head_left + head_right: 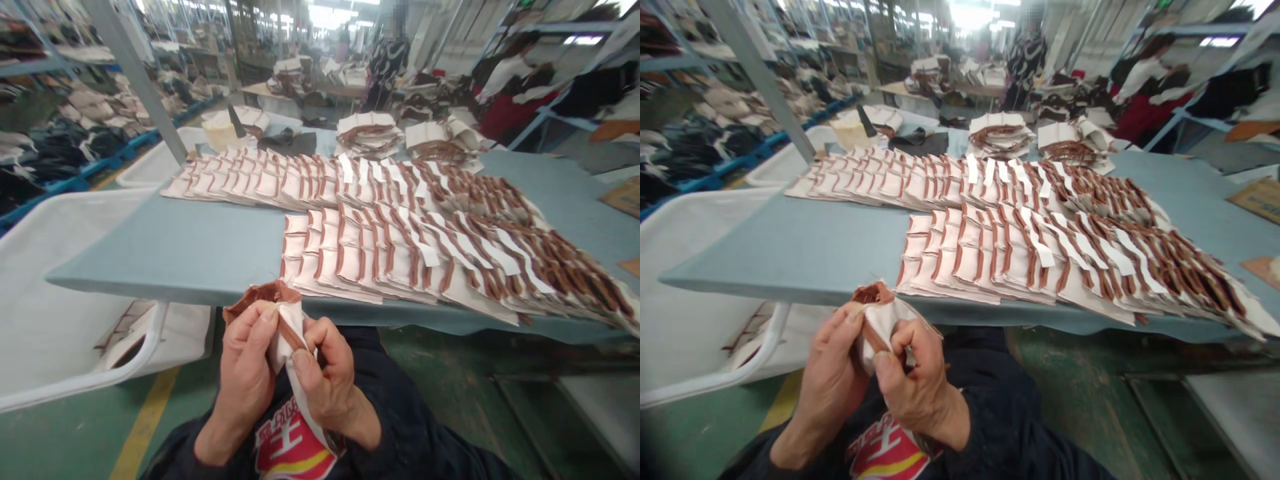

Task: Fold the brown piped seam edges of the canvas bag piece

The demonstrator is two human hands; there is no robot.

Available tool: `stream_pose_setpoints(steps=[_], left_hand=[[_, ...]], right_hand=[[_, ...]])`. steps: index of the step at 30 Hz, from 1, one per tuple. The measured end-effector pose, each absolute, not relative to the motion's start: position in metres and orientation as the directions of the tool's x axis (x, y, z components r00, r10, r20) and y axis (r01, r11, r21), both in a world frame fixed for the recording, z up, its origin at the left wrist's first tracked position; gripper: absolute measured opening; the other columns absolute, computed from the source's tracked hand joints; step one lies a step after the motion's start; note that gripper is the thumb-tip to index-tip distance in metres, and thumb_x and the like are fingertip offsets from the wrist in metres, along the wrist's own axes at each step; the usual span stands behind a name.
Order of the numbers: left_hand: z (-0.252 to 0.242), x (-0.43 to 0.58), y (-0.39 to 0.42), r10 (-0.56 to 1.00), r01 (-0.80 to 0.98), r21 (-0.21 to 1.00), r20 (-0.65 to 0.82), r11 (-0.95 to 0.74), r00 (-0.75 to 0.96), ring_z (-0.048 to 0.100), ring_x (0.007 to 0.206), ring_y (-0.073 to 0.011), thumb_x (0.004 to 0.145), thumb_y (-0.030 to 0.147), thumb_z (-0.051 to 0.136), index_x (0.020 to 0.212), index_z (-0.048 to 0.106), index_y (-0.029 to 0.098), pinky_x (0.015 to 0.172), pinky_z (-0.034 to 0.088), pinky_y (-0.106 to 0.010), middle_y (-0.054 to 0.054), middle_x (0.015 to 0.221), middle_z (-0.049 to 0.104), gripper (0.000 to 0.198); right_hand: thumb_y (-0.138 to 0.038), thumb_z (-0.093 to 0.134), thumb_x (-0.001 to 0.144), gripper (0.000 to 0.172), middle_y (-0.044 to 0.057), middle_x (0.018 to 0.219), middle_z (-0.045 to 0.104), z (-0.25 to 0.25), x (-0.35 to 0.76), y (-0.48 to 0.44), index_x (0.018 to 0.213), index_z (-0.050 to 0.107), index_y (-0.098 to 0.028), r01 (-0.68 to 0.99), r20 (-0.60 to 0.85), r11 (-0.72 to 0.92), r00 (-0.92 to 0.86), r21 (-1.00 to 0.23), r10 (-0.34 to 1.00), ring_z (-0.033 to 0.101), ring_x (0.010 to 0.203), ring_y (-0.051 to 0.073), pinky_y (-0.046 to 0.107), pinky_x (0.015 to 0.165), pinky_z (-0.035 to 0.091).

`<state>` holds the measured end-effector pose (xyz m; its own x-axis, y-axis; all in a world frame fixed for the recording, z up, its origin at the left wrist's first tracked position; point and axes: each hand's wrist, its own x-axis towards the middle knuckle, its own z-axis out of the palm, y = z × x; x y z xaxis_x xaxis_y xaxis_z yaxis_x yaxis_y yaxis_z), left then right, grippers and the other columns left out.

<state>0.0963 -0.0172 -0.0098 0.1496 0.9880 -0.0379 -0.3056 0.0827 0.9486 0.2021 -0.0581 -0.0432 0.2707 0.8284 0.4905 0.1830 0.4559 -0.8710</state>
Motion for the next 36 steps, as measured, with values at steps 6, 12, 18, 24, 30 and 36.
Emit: stream_pose_setpoints(steps=[6,12,18,24,30,36], left_hand=[[-0.001,0.071,0.002,0.926,-0.012,0.977,0.206,-0.214,0.316,0.045,0.056,-0.0125,0.098,0.042,0.067,0.070,0.067,0.018,0.054,0.038,-0.024,0.003,0.063,0.059,0.037],[0.028,0.061,0.017,0.801,0.101,0.927,0.253,-0.361,0.543,0.059,0.066,-0.0170,0.102,0.037,0.061,0.071,0.071,0.019,0.064,0.047,-0.027,-0.003,0.073,0.071,0.037],[0.041,0.086,0.015,0.669,0.101,0.918,0.201,-0.384,0.716,0.065,0.068,-0.0164,0.104,0.027,0.055,0.075,0.072,0.020,0.067,0.049,-0.026,-0.002,0.074,0.073,0.034],[0.043,0.090,0.017,0.699,0.218,0.859,0.203,-0.463,0.686,0.043,0.050,-0.0112,0.101,0.025,0.052,0.060,0.051,0.020,0.053,0.036,-0.025,0.005,0.055,0.047,0.042],[0.036,0.088,0.028,0.725,0.325,0.883,0.027,-0.340,0.688,0.047,0.052,-0.0134,0.103,0.035,0.052,0.062,0.056,0.020,0.051,0.038,-0.024,0.002,0.057,0.053,0.044],[0.042,0.094,0.041,0.678,0.361,0.882,-0.066,-0.304,0.732,0.054,0.059,-0.0163,0.106,0.048,0.048,0.065,0.062,0.020,0.059,0.047,-0.025,-0.001,0.062,0.061,0.052]], right_hand=[[-0.035,0.058,0.095,0.021,-0.006,0.067,0.043,-0.048,0.206,-0.063,0.082,0.044,-0.025,0.228,0.461,0.413,0.227,-0.882,0.858,0.044,0.058,0.013,0.026,0.057,0.040],[-0.049,0.062,0.096,0.027,-0.001,0.076,0.061,-0.028,0.239,-0.066,0.090,0.055,-0.023,0.388,0.499,0.410,0.162,-0.825,0.851,0.060,0.067,0.017,0.030,0.065,0.051],[-0.055,0.079,0.090,0.064,0.015,0.129,0.072,0.021,0.275,-0.041,0.137,0.055,-0.019,0.361,0.643,0.620,-0.071,-0.696,0.763,0.070,0.120,0.029,0.041,0.106,0.056],[-0.054,0.084,0.085,0.044,0.000,0.088,0.076,0.014,0.287,-0.008,0.109,0.070,-0.021,0.274,0.535,0.611,-0.305,-0.743,0.788,0.069,0.072,0.014,0.025,0.069,0.051],[-0.052,0.084,0.084,0.045,-0.005,0.063,0.056,0.002,0.292,-0.010,0.065,0.056,-0.021,0.475,0.417,0.517,-0.307,-0.712,0.856,0.048,0.057,0.011,0.027,0.058,0.031],[-0.037,0.087,0.083,0.033,-0.007,0.066,0.058,0.011,0.300,-0.009,0.071,0.061,-0.021,0.478,0.324,0.460,-0.342,-0.748,0.882,0.050,0.061,0.011,0.027,0.059,0.031]])
